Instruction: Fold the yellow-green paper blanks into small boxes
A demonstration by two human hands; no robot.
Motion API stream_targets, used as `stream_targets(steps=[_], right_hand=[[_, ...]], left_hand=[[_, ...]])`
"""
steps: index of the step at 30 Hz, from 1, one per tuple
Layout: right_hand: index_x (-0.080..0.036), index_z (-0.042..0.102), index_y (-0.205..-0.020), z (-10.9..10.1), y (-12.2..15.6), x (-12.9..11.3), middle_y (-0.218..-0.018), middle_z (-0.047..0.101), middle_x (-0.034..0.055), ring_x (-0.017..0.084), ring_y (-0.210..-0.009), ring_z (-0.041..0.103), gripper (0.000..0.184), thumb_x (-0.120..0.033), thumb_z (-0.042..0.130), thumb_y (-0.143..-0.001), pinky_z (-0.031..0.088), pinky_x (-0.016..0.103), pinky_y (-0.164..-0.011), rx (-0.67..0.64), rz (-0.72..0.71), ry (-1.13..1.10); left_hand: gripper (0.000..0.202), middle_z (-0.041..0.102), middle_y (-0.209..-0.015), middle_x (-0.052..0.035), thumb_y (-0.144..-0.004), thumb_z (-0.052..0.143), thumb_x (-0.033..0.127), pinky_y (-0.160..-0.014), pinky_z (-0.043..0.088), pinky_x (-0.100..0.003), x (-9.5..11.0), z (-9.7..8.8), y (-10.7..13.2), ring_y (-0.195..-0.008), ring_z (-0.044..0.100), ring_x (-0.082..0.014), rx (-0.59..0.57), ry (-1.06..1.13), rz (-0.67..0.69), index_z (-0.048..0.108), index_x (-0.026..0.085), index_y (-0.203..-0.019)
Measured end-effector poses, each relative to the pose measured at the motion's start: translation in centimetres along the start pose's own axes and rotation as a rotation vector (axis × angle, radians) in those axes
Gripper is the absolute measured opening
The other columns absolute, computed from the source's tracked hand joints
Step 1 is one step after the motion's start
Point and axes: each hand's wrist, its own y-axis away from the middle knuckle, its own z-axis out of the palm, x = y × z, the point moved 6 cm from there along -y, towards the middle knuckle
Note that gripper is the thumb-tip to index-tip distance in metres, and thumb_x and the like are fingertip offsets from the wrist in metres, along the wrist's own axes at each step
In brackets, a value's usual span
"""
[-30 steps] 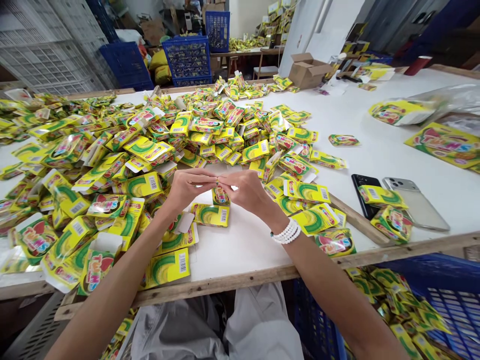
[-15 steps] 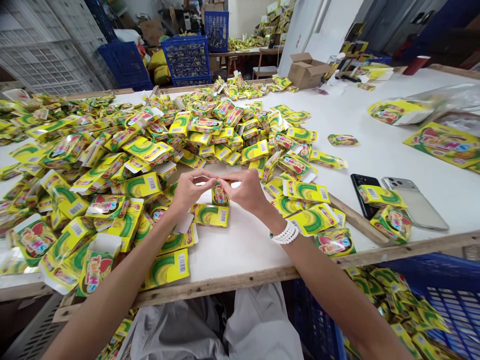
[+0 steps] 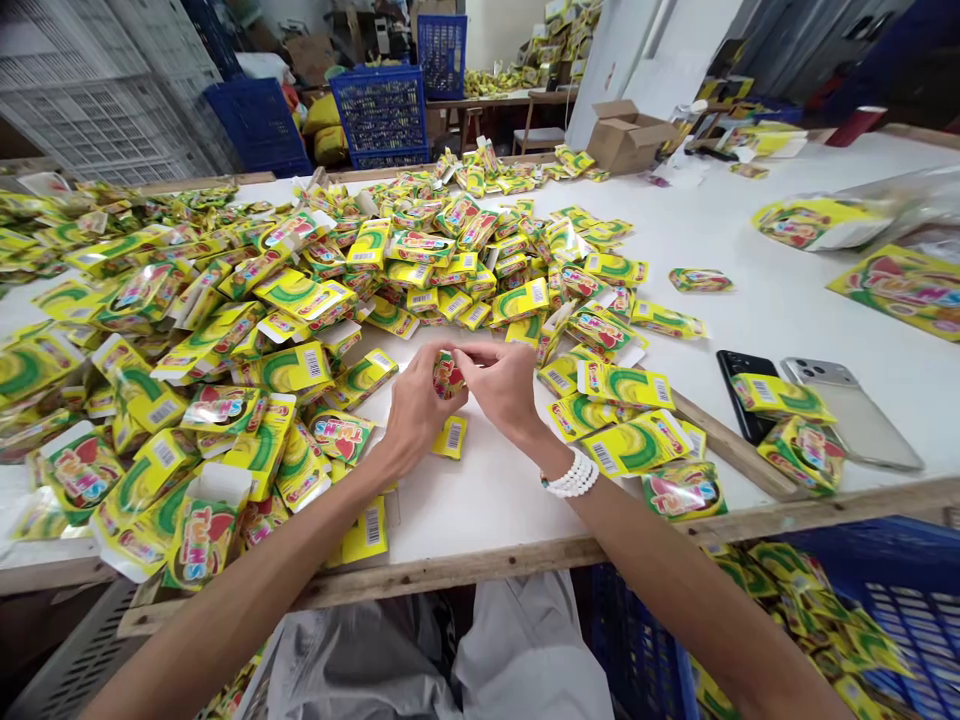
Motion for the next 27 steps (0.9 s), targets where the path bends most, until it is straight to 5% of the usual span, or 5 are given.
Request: stream_targets(steps=[7,19,27], right_hand=[[-0.017,0.087,-0.08,-0.1,-0.3,0.7,-0.083,0.084,0.0089,0.028,-0.074,0.082,0.019,-0.034,0.077,-0.079,0.066,0.035,-0.068,0.02,0.091,-0.055],[-0.016,0.087,-0.08,-0.2,-0.4,0.9,-0.081,0.084,0.01,0.03,-0.071,0.082,0.02,-0.034,0.08,-0.077,0.066,0.037,-0.064,0.001,0.127,-0.086],[-0.02,0.09,-0.099,0.3,-0.5,0.2,-0.098,0.085,0.0062,0.03,-0.082,0.084,0.026,-0.029,0.071,-0.083,0.069,0.039,-0.072,-0.108,-0.028,-0.007]], left_hand=[[0.045,0.075,-0.124,-0.0041,-0.085,0.079,0.015,-0.083,0.057,-0.03,-0.5,-0.3,-0.1,-0.102,0.074,-0.0215,0.06,-0.048,0.048,0.063,0.024,-0.126],[0.041,0.073,-0.125,-0.0037,-0.083,0.077,0.016,-0.076,0.052,-0.028,0.1,-0.8,-0.9,-0.094,0.072,-0.0195,-0.011,-0.094,0.072,0.068,0.024,-0.123],[0.036,0.072,-0.11,-0.0003,-0.077,0.078,0.01,-0.071,0.047,-0.025,-0.1,-1.3,-0.9,-0.083,0.065,-0.0151,0.041,-0.001,0.083,0.065,0.023,-0.108]])
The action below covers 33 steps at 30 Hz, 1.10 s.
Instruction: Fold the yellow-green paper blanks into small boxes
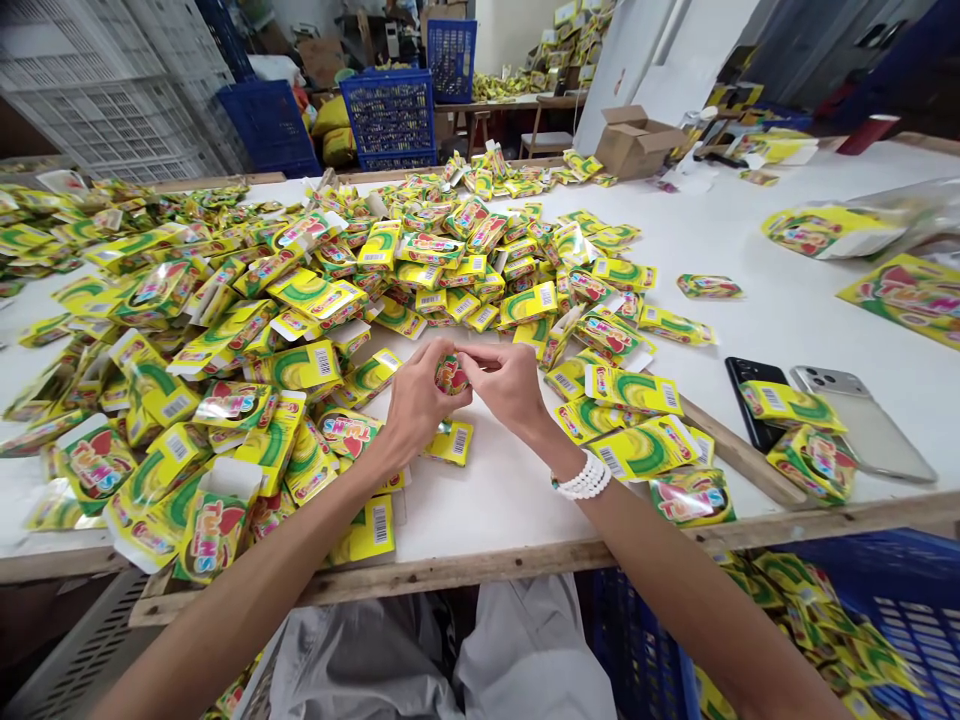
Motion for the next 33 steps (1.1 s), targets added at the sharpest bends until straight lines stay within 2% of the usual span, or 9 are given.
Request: stream_targets(steps=[11,20,23,26,29,33], right_hand=[[-0.021,0.089,-0.103,-0.2,0.1,-0.9,-0.102,0.084,0.0034,0.029,-0.088,0.085,0.027,-0.018,0.069,-0.086,0.069,0.035,-0.074,-0.1,-0.095,0.047],[-0.023,0.089,-0.107,0.3,0.1,-0.6,-0.107,0.083,0.0058,0.031,-0.086,0.084,0.026,-0.02,0.073,-0.087,0.069,0.039,-0.076,-0.196,-0.033,0.1],[-0.023,0.089,-0.108,0.2,0.0,-0.2,-0.108,0.083,0.0052,0.033,-0.092,0.084,0.025,-0.025,0.076,-0.087,0.07,0.041,-0.08,-0.209,0.025,0.047],[-0.021,0.088,-0.11,0.1,-0.1,0.3,-0.108,0.084,0.0059,0.033,-0.095,0.084,0.028,-0.026,0.078,-0.084,0.07,0.041,-0.082,-0.212,0.072,-0.005],[-0.021,0.089,-0.107,0.0,-0.3,0.4,-0.106,0.084,0.0051,0.032,-0.094,0.084,0.027,-0.023,0.077,-0.084,0.07,0.04,-0.081,-0.214,0.067,0.009],[-0.023,0.09,-0.097,0.0,-0.2,0.1,-0.097,0.085,0.0037,0.031,-0.086,0.084,0.021,-0.02,0.075,-0.083,0.069,0.038,-0.075,-0.194,0.018,0.092]], left_hand=[[0.044,0.071,-0.102,0.0012,-0.073,0.079,0.004,-0.072,0.048,-0.023,0.0,-0.2,0.5,-0.08,0.062,-0.0136,0.049,0.089,-0.008,0.064,0.021,-0.112],[0.038,0.071,-0.096,0.0022,-0.073,0.076,0.01,-0.073,0.047,-0.025,-0.2,-0.2,0.6,-0.078,0.061,-0.0139,0.063,0.075,-0.097,0.063,0.021,-0.108],[0.043,0.072,-0.096,0.0021,-0.075,0.076,0.012,-0.073,0.048,-0.026,-0.4,-0.1,0.6,-0.077,0.063,-0.0144,0.056,0.066,-0.124,0.063,0.022,-0.115],[0.047,0.076,-0.105,-0.0008,-0.077,0.077,0.012,-0.08,0.052,-0.027,-0.4,-0.1,0.6,-0.085,0.067,-0.0163,0.057,0.067,-0.104,0.064,0.022,-0.12],[0.043,0.076,-0.109,-0.0016,-0.077,0.077,0.01,-0.083,0.053,-0.027,-0.2,-0.1,0.7,-0.09,0.069,-0.017,0.08,0.057,-0.071,0.066,0.021,-0.116],[0.034,0.074,-0.1,0.0001,-0.077,0.077,0.01,-0.077,0.05,-0.026,-0.3,0.0,0.9,-0.084,0.067,-0.0158,0.09,0.048,-0.072,0.066,0.02,-0.107]])
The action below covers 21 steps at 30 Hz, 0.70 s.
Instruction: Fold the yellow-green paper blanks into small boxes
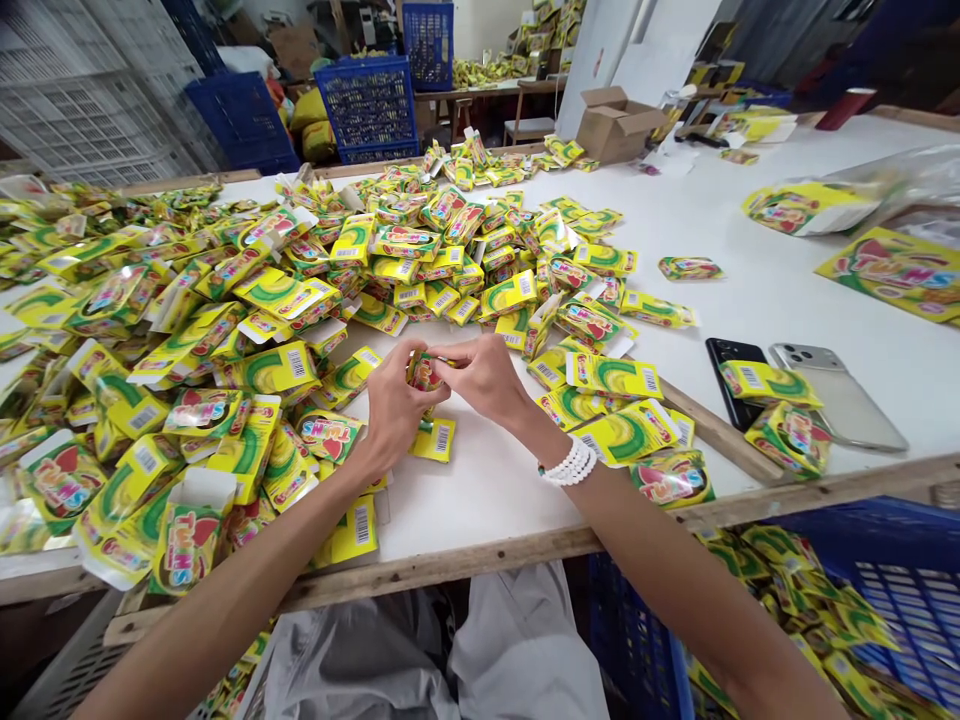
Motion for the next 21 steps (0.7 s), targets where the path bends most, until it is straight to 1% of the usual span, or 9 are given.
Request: stream_targets(steps=[3,6,9,11,13,15,16,19,21], right_hand=[[-0.022,0.09,-0.101,0.3,0.0,0.1,-0.102,0.085,0.0051,0.032,-0.091,0.084,0.023,-0.024,0.075,-0.084,0.07,0.04,-0.081,0.018,-0.011,-0.077],[-0.019,0.089,-0.106,0.0,-0.2,0.8,-0.107,0.085,0.0081,0.032,-0.094,0.084,0.03,-0.032,0.081,-0.081,0.071,0.043,-0.085,0.063,0.045,-0.198],[-0.017,0.088,-0.109,-1.2,-0.6,1.5,-0.106,0.085,0.0095,0.031,-0.091,0.084,0.038,-0.037,0.086,-0.076,0.071,0.043,-0.085,0.107,0.093,-0.239],[-0.018,0.088,-0.11,-1.7,-1.0,1.4,-0.107,0.085,0.0089,0.03,-0.091,0.084,0.04,-0.038,0.087,-0.075,0.07,0.042,-0.085,0.036,0.078,-0.211],[-0.019,0.089,-0.103,-1.7,-1.1,1.2,-0.099,0.086,0.007,0.028,-0.084,0.083,0.034,-0.04,0.088,-0.076,0.069,0.038,-0.078,-0.101,0.049,-0.141],[-0.019,0.088,-0.089,-1.6,-1.1,1.1,-0.083,0.084,0.0045,0.024,-0.072,0.08,0.024,-0.04,0.086,-0.078,0.065,0.032,-0.066,-0.204,0.027,-0.037],[-0.019,0.087,-0.084,-1.7,-1.1,1.1,-0.076,0.082,0.0035,0.023,-0.066,0.077,0.021,-0.04,0.085,-0.079,0.062,0.03,-0.06,-0.218,0.021,0.012],[-0.019,0.084,-0.073,-2.7,-1.3,1.0,-0.064,0.077,0.0032,0.02,-0.055,0.071,0.021,-0.039,0.084,-0.08,0.054,0.029,-0.049,-0.149,0.04,0.096],[-0.02,0.084,-0.07,-4.6,-1.4,0.2,-0.058,0.074,0.0041,0.021,-0.05,0.068,0.023,-0.042,0.087,-0.077,0.051,0.031,-0.046,-0.01,0.057,0.097]], left_hand=[[0.038,0.074,-0.11,-0.0023,-0.079,0.077,0.009,-0.081,0.053,-0.027,-0.2,0.1,-0.2,-0.091,0.068,-0.0166,0.001,0.015,0.015,0.065,0.021,-0.113],[0.046,0.075,-0.125,-0.0058,-0.083,0.079,0.014,-0.087,0.056,-0.029,-0.6,0.2,-0.6,-0.097,0.071,-0.0173,-0.006,0.089,0.009,0.063,0.021,-0.125],[0.038,0.075,-0.127,-0.0072,-0.092,0.076,0.025,-0.083,0.059,-0.028,-1.2,0.3,-1.2,-0.091,0.074,-0.0159,-0.046,0.229,-0.035,0.064,0.022,-0.128],[0.026,0.076,-0.123,-0.0071,-0.098,0.07,0.027,-0.083,0.06,-0.028,-1.2,0.1,-1.4,-0.091,0.075,-0.0159,-0.06,0.306,-0.023,0.067,0.021,-0.123],[0.016,0.079,-0.118,-0.0065,-0.1,0.067,0.023,-0.091,0.06,-0.03,-0.7,-0.1,-1.5,-0.099,0.076,-0.0179,-0.077,0.307,0.046,0.072,0.021,-0.114],[0.016,0.08,-0.119,-0.0063,-0.1,0.064,0.02,-0.1,0.059,-0.032,-0.2,-0.1,-1.4,-0.111,0.075,-0.02,-0.111,0.272,0.113,0.073,0.023,-0.114],[0.021,0.08,-0.122,-0.0064,-0.101,0.063,0.02,-0.102,0.058,-0.033,0.0,0.0,-1.4,-0.115,0.075,-0.0203,-0.132,0.266,0.129,0.072,0.023,-0.12],[0.036,0.076,-0.136,-0.0078,-0.104,0.058,0.021,-0.106,0.057,-0.034,0.2,0.2,-1.4,-0.121,0.073,-0.0199,-0.117,0.259,0.14,0.061,0.025,-0.14],[0.04,0.073,-0.14,-0.0086,-0.103,0.056,0.016,-0.108,0.056,-0.036,-0.1,-0.2,-1.5,-0.123,0.071,-0.0202,-0.047,0.187,0.139,0.058,0.024,-0.142]])
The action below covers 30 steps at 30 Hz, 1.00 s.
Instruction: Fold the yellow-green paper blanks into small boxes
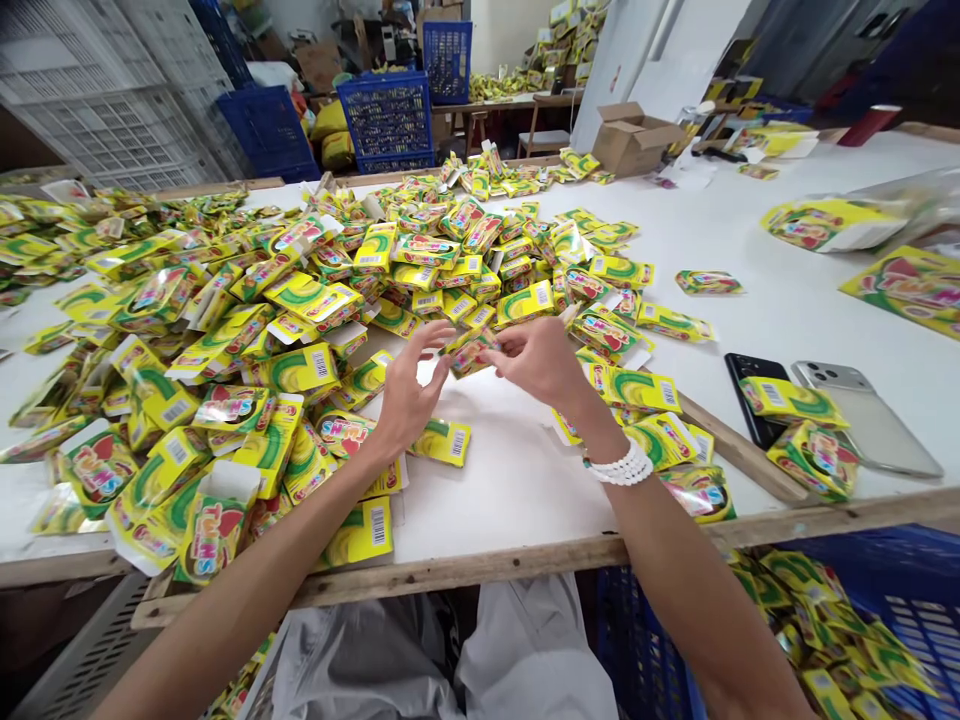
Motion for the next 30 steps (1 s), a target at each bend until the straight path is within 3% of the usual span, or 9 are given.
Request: stream_targets(steps=[3,4,6,9,13,16,21,24,30], right_hand=[[-0.024,0.087,-0.077,-4.8,0.9,-2.1,-0.072,0.08,0.01,0.028,-0.062,0.075,0.024,-0.047,0.092,-0.074,0.059,0.039,-0.057,0.324,-0.034,-0.138],[-0.024,0.088,-0.082,-6.6,1.4,-3.0,-0.089,0.084,0.0141,0.032,-0.075,0.079,0.024,-0.048,0.091,-0.077,0.062,0.043,-0.067,0.451,-0.086,-0.265],[-0.041,0.087,-0.105,-9.0,2.3,-4.3,-0.131,0.08,0.0038,0.034,-0.11,0.08,0.024,-0.056,0.079,-0.087,0.063,0.046,-0.089,0.541,-0.16,-0.393],[-0.057,0.076,-0.128,-8.7,2.0,-4.7,-0.139,0.076,-0.0041,0.032,-0.129,0.073,0.046,-0.049,0.084,-0.083,0.059,0.047,-0.106,0.331,-0.103,-0.566],[-0.033,0.086,-0.108,-5.1,0.9,-2.9,-0.107,0.085,0.0078,0.028,-0.093,0.082,0.039,-0.041,0.093,-0.071,0.066,0.046,-0.091,0.155,0.058,-0.665],[-0.027,0.086,-0.104,-2.0,0.4,-1.5,-0.099,0.086,0.0079,0.026,-0.082,0.082,0.037,-0.042,0.092,-0.071,0.068,0.042,-0.081,0.085,0.131,-0.622],[-0.019,0.087,-0.097,1.5,0.4,0.1,-0.086,0.085,0.0092,0.026,-0.07,0.081,0.03,-0.039,0.088,-0.075,0.068,0.038,-0.07,0.103,0.055,-0.272],[-0.02,0.089,-0.101,3.4,0.6,0.7,-0.092,0.085,0.0093,0.027,-0.079,0.083,0.026,-0.033,0.082,-0.08,0.069,0.04,-0.08,-0.007,0.008,-0.094],[-0.021,0.089,-0.107,5.4,0.7,0.7,-0.102,0.086,0.006,0.028,-0.09,0.083,0.036,-0.048,0.079,-0.085,0.067,0.036,-0.077,-0.323,0.043,-0.278]], left_hand=[[0.041,0.072,-0.14,-0.0096,-0.098,0.053,0.007,-0.11,0.053,-0.039,-0.9,-0.9,-0.2,-0.126,0.068,-0.0229,0.008,-0.185,-0.048,0.062,0.022,-0.135],[0.04,0.071,-0.139,-0.0101,-0.097,0.054,0.007,-0.11,0.053,-0.041,-1.3,-1.1,-0.3,-0.126,0.068,-0.0243,-0.058,-0.241,-0.066,0.063,0.022,-0.133],[0.036,0.071,-0.137,-0.0104,-0.096,0.064,0.016,-0.11,0.053,-0.044,-2.0,-1.2,-0.2,-0.124,0.067,-0.0278,-0.304,-0.342,-0.093,0.065,0.024,-0.132],[0.058,0.066,-0.142,-0.0079,-0.078,0.09,0.036,-0.106,0.054,-0.044,-2.7,-1.6,0.7,-0.129,0.062,-0.0335,-0.742,-0.456,-0.12,0.067,0.03,-0.132],[0.074,0.07,-0.129,-0.003,-0.06,0.098,0.024,-0.089,0.053,-0.029,-2.8,-2.7,0.9,-0.117,0.066,-0.028,-0.964,-0.481,-0.147,0.069,0.033,-0.128],[0.054,0.073,-0.098,0.0004,-0.063,0.095,0.022,-0.072,0.046,-0.024,-2.5,-2.5,0.8,-0.098,0.068,-0.0247,-0.991,-0.503,-0.154,0.075,0.03,-0.113],[0.027,0.074,-0.088,-0.0012,-0.07,0.092,0.02,-0.069,0.042,-0.025,-1.4,-1.2,0.6,-0.089,0.068,-0.0232,-0.972,-0.471,-0.048,0.08,0.027,-0.093],[0.018,0.076,-0.083,0.0001,-0.073,0.089,0.018,-0.072,0.045,-0.026,-1.2,-1.0,-0.2,-0.078,0.066,-0.0191,-0.826,-0.339,-0.033,0.081,0.025,-0.087],[0.011,0.076,-0.087,-0.0019,-0.078,0.084,0.022,-0.073,0.051,-0.027,-2.0,-2.4,-2.2,-0.081,0.065,-0.0182,-0.402,-0.05,-0.101,0.081,0.02,-0.088]])
